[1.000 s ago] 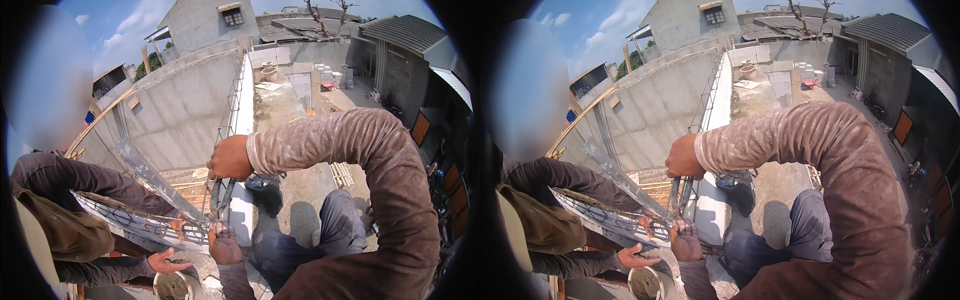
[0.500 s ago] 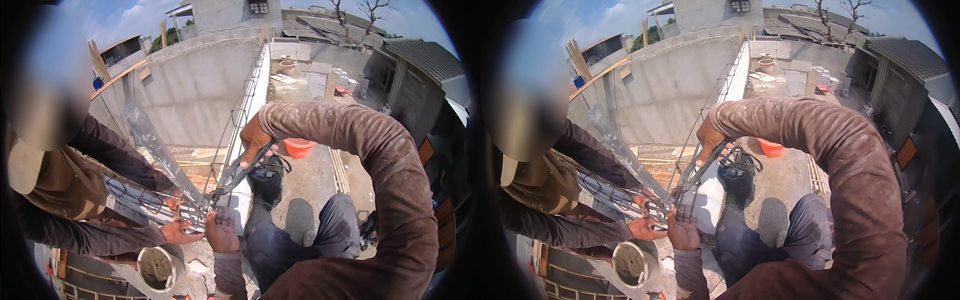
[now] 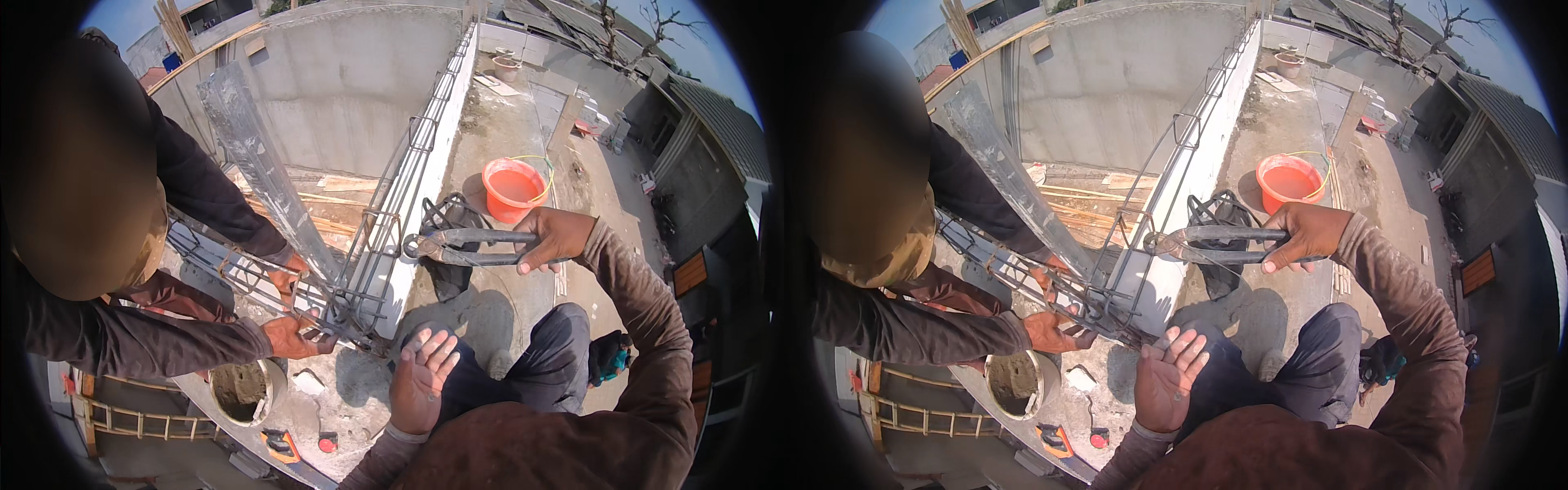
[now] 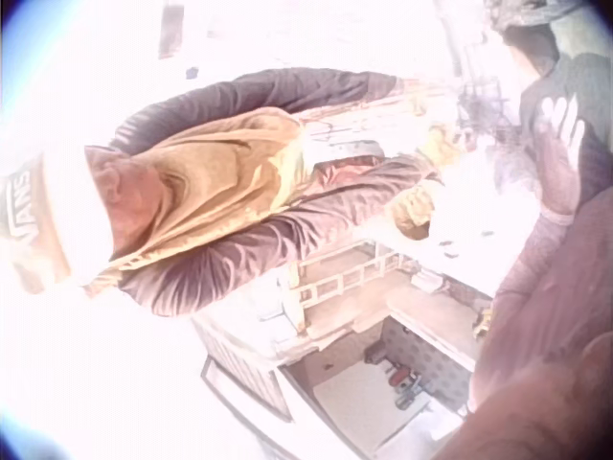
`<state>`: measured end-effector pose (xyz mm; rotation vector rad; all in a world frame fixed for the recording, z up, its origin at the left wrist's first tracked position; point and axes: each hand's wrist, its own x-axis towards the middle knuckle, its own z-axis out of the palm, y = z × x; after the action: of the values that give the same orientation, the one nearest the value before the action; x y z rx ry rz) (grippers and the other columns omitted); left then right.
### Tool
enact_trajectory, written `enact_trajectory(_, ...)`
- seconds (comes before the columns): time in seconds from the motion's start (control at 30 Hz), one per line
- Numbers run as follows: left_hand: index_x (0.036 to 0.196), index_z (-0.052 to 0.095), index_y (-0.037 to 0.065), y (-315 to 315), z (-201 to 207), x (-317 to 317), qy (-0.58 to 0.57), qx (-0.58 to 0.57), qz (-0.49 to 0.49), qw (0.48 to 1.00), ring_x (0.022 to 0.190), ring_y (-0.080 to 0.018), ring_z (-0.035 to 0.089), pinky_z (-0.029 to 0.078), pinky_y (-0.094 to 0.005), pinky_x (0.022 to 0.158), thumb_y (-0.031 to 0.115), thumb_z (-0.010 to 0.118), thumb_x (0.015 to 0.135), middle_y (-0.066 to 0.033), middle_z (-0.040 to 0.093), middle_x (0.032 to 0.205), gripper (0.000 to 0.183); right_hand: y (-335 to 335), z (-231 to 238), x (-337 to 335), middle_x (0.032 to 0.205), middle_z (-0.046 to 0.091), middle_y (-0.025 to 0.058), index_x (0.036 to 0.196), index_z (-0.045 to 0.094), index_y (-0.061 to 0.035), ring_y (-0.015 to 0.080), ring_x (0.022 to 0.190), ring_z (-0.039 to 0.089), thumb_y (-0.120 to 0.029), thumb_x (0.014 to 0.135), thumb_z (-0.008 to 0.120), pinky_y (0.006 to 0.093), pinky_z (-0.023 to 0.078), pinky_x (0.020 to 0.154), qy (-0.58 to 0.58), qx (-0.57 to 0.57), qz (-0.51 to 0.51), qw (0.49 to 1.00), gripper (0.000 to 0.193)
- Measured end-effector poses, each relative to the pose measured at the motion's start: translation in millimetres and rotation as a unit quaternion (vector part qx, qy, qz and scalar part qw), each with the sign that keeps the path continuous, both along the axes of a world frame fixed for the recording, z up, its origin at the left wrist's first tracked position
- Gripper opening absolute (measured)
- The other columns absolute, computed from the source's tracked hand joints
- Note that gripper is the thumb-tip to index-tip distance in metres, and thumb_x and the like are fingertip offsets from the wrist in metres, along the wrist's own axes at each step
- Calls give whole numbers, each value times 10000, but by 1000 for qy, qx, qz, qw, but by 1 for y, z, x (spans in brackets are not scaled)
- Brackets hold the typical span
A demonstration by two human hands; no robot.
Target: The person uses their hands and a pair of pliers to twist and tighten wire around steel reinforcement bars on a concrete structure.
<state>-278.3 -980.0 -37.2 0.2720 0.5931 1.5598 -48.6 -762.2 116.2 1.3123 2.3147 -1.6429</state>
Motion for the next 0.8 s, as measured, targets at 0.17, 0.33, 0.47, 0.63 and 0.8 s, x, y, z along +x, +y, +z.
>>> enact_trajectory(0.17, 1376, 396, -7, 49, -1, 31, 122, 8, -131, 984, 1339, -395, 452, 368, -509, 1107, 411, 506, 1023, -192, 505, 1343, 558, -68, -91, 33, 624, 625, 82, 851, 674, -23, 205, 560, 631, -360, 773, 838, 350, 483, 534, -1, 136, -43, 990, 383)
enact_trajectory(0.33, 1147, 543, 33, 58, -37, 33, 222, -122, -184, 950, 648, -146, 577, 514, -293, 625, 379, 510, 1033, -47, 588, 823, 366, -119, -142, 36, 737, 663, 178, 927, 671, -47, 422, 758, 647, -376, 815, 773, 467, 499, 665, -61, 271, -122, 953, 362)
enact_trajectory(0.47, 1048, 579, 32, 61, -36, 34, 282, -117, -116, 945, 514, -77, 373, 330, -245, 482, 384, 431, 1058, 20, 384, 652, 383, -141, -172, 52, 763, 684, 163, 1062, 659, -51, 353, 731, 683, -280, 936, 667, 432, 511, 648, 17, 207, -203, 957, 262)
enact_trajectory(0.63, 1028, 574, 30, 90, -10, 35, 299, -79, -56, 949, 510, -63, 372, 301, -218, 461, 373, 425, 1063, 23, 389, 649, 375, -152, -219, 74, 1018, 692, 102, 1186, 565, -13, 242, 869, 714, -262, 1012, 578, 338, 580, 729, 272, -221, -305, 886, 304)
enact_trajectory(0.8, 1204, 609, -24, 79, 6, 49, 399, 9, -198, 895, 539, -38, 379, 303, -201, 485, 328, 442, 1066, 44, 427, 659, 413, -118, -263, 64, 1048, 682, 114, 1298, 452, 2, 224, 887, 699, -321, 1024, 543, 349, 550, 711, 310, -324, -428, 785, 433)
